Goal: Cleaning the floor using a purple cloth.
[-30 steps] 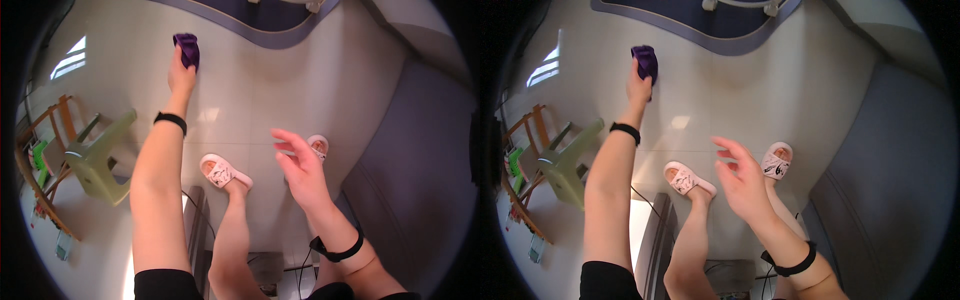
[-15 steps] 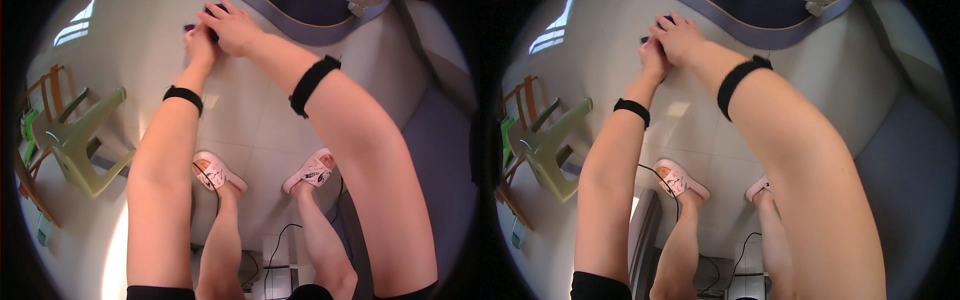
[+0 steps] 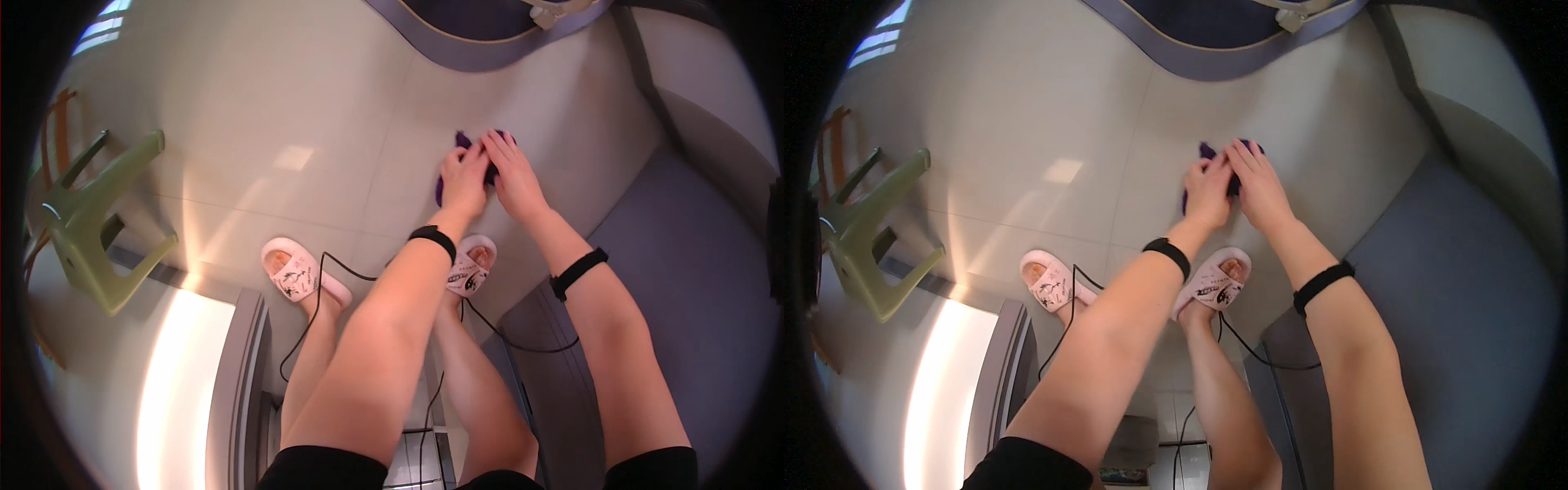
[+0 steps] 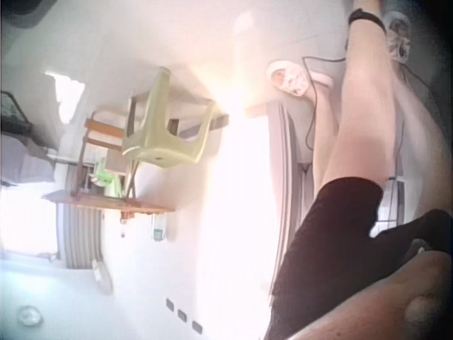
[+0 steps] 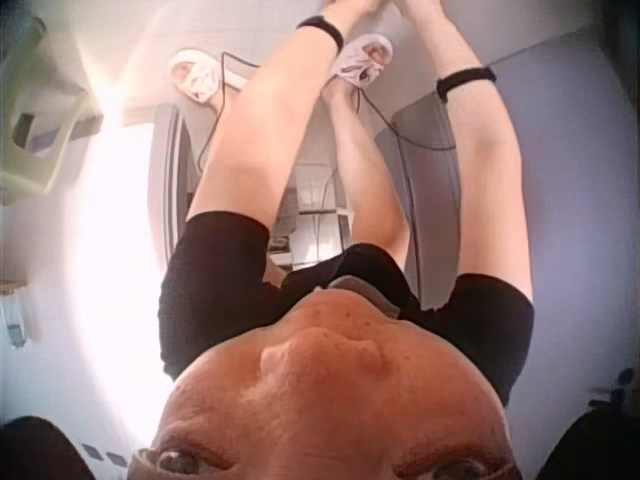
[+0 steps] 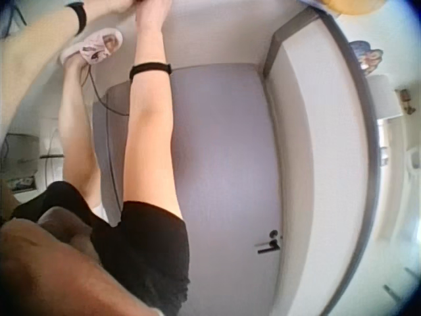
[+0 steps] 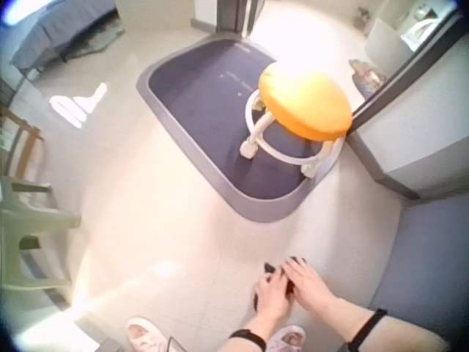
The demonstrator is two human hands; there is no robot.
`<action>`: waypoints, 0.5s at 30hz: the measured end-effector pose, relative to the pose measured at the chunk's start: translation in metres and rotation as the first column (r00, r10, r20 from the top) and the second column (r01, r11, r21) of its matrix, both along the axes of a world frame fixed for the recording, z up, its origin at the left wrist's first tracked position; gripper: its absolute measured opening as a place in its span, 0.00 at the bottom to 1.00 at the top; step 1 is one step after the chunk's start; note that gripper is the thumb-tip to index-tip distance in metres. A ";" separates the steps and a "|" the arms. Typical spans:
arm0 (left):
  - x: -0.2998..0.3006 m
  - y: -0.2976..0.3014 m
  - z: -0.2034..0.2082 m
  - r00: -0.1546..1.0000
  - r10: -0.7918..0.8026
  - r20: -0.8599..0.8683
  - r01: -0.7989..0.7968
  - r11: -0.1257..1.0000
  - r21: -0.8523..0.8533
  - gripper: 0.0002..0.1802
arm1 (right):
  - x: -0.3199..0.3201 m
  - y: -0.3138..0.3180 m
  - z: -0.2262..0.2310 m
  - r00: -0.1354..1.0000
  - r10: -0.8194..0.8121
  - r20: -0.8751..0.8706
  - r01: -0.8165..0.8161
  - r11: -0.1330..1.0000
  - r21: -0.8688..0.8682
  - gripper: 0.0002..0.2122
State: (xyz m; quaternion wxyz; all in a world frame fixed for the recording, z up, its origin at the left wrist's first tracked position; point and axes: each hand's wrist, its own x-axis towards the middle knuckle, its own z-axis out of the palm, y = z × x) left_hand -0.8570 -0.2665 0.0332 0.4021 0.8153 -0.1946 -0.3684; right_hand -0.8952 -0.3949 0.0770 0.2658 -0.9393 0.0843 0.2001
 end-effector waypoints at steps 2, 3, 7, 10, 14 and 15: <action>-0.024 -0.007 0.009 0.995 -0.045 -0.090 0.045 0.999 -0.002 0.35 | -0.031 -0.001 0.011 0.981 -0.148 -0.128 0.148 0.989 -0.012 0.32; -0.033 -0.006 0.012 0.986 -0.064 -0.151 0.063 0.998 -0.009 0.34 | -0.040 -0.001 0.013 0.979 -0.151 -0.134 0.151 0.988 -0.011 0.32; -0.032 0.010 0.032 0.946 0.181 -0.270 -0.221 0.967 -0.125 0.32 | -0.017 0.016 0.041 0.995 -0.102 0.003 0.102 0.992 -0.067 0.30; 0.012 0.052 0.033 0.944 0.290 -0.156 -0.316 0.932 -0.181 0.32 | 0.042 0.050 0.059 0.986 -0.110 0.123 0.097 0.990 0.103 0.29; 0.103 0.129 0.040 0.935 0.356 -0.006 -0.354 0.929 -0.103 0.30 | 0.120 0.115 0.042 0.955 -0.059 0.290 -0.005 0.976 0.217 0.28; 0.121 0.145 0.038 0.925 0.372 0.074 -0.368 0.927 -0.068 0.30 | 0.137 0.132 0.030 0.949 -0.050 0.311 -0.025 0.972 0.235 0.28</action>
